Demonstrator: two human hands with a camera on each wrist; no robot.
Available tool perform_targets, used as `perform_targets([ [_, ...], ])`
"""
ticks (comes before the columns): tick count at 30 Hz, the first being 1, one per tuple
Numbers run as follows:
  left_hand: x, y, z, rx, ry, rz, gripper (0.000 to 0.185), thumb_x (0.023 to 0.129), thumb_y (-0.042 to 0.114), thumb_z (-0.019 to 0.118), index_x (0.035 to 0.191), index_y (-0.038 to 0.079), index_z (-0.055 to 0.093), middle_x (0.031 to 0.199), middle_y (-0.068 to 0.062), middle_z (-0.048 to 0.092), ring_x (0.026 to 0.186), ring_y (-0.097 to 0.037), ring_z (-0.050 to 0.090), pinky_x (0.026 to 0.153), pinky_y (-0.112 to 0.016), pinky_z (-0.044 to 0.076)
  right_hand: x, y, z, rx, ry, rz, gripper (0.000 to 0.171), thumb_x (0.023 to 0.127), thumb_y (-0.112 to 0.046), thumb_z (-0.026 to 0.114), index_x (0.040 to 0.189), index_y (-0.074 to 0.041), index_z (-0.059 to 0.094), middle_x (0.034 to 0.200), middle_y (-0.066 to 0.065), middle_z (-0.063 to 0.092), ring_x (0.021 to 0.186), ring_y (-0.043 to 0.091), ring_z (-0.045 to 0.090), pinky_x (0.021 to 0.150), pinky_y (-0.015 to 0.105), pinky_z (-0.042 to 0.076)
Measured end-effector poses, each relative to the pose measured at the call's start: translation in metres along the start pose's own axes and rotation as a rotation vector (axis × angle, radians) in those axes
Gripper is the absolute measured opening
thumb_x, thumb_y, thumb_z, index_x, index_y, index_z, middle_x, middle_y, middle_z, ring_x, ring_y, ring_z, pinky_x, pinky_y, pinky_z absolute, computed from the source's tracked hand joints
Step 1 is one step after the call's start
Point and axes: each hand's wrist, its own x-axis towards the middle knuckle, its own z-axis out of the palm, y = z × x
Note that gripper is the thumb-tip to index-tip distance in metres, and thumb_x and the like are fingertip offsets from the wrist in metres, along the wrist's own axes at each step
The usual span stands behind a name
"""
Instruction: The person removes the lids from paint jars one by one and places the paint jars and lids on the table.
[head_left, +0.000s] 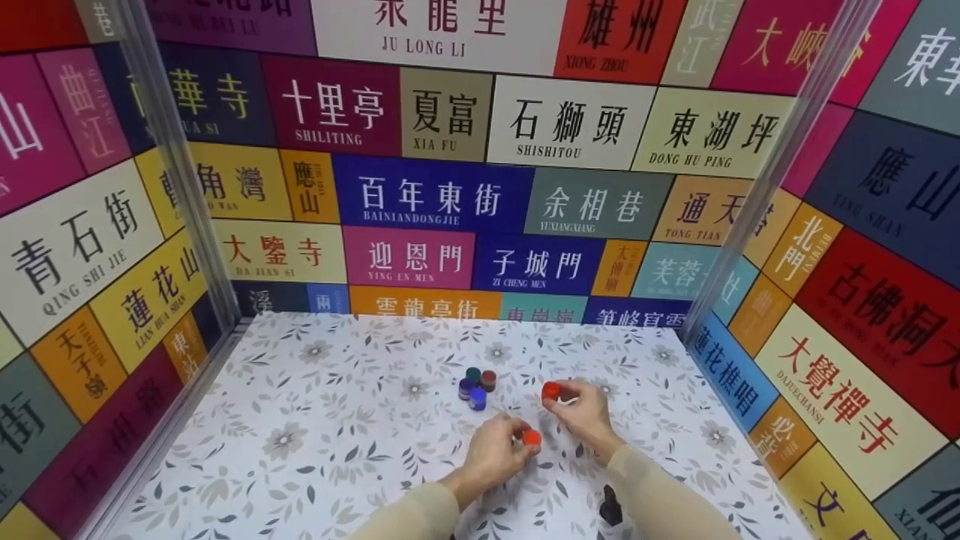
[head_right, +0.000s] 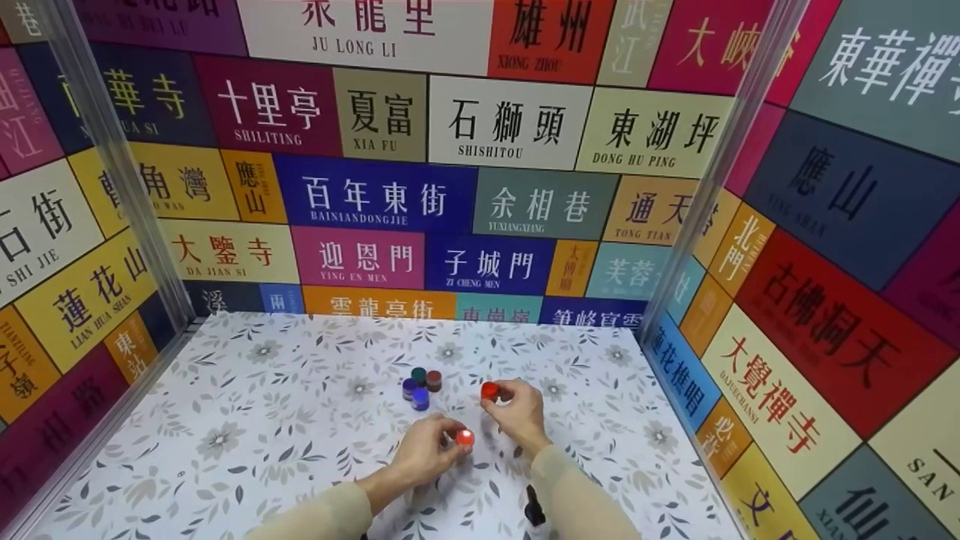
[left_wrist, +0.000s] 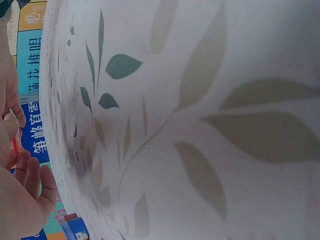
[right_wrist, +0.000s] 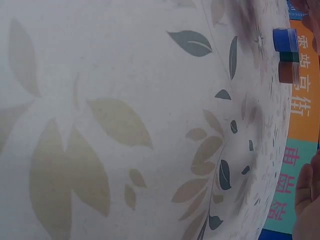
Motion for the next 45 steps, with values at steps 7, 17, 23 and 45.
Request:
perform_targets([
  [7, -0.001, 0.003, 0.002, 0.061, -0.033, 0.015, 0.026, 0.091, 0.030, 0.092, 0.111, 0.014, 0.085, 0.099, -0.003, 0.074, 0.081, -0.011, 0.059, 0.076, -0.032, 0.053, 0.004, 0.008, 0.002, -0.019, -0.007, 0.045, 0.033, 0.088, -0.017, 0.093, 0.119, -0.007, 0.086, 0.106, 0.010, 0.084, 0.098, 0.025, 0.075, 0.082, 0.027, 0.057],
  [17, 0.001, -0.002, 0.010, 0.138, -0.034, 0.057, 0.021, 0.091, 0.030, 0.091, 0.105, 0.015, 0.086, 0.092, 0.000, 0.069, 0.075, -0.009, 0.055, 0.070, -0.028, 0.050, 0.012, 0.022, 0.008, -0.057, -0.015, 0.125, 0.034, 0.087, -0.014, 0.093, 0.120, -0.006, 0.085, 0.102, 0.008, 0.083, 0.086, 0.017, 0.070, 0.069, 0.024, 0.053],
  [23, 0.003, -0.003, 0.011, 0.163, -0.061, 0.034, 0.021, 0.091, 0.029, 0.090, 0.106, 0.014, 0.085, 0.089, 0.003, 0.064, 0.074, -0.008, 0.052, 0.070, -0.029, 0.048, 0.018, 0.022, 0.011, -0.016, -0.035, 0.164, 0.034, 0.087, -0.011, 0.091, 0.120, -0.004, 0.085, 0.106, 0.012, 0.084, 0.088, 0.021, 0.073, 0.070, 0.026, 0.056],
  [45, 0.017, 0.001, 0.028, 0.249, -0.126, 0.004, 0.021, 0.093, 0.033, 0.088, 0.106, 0.017, 0.084, 0.091, 0.005, 0.062, 0.077, -0.012, 0.057, 0.075, -0.032, 0.053, 0.028, 0.029, 0.020, -0.075, -0.032, 0.217, 0.029, 0.084, -0.013, 0.094, 0.110, -0.003, 0.086, 0.101, 0.013, 0.085, 0.093, 0.026, 0.075, 0.085, 0.036, 0.059],
])
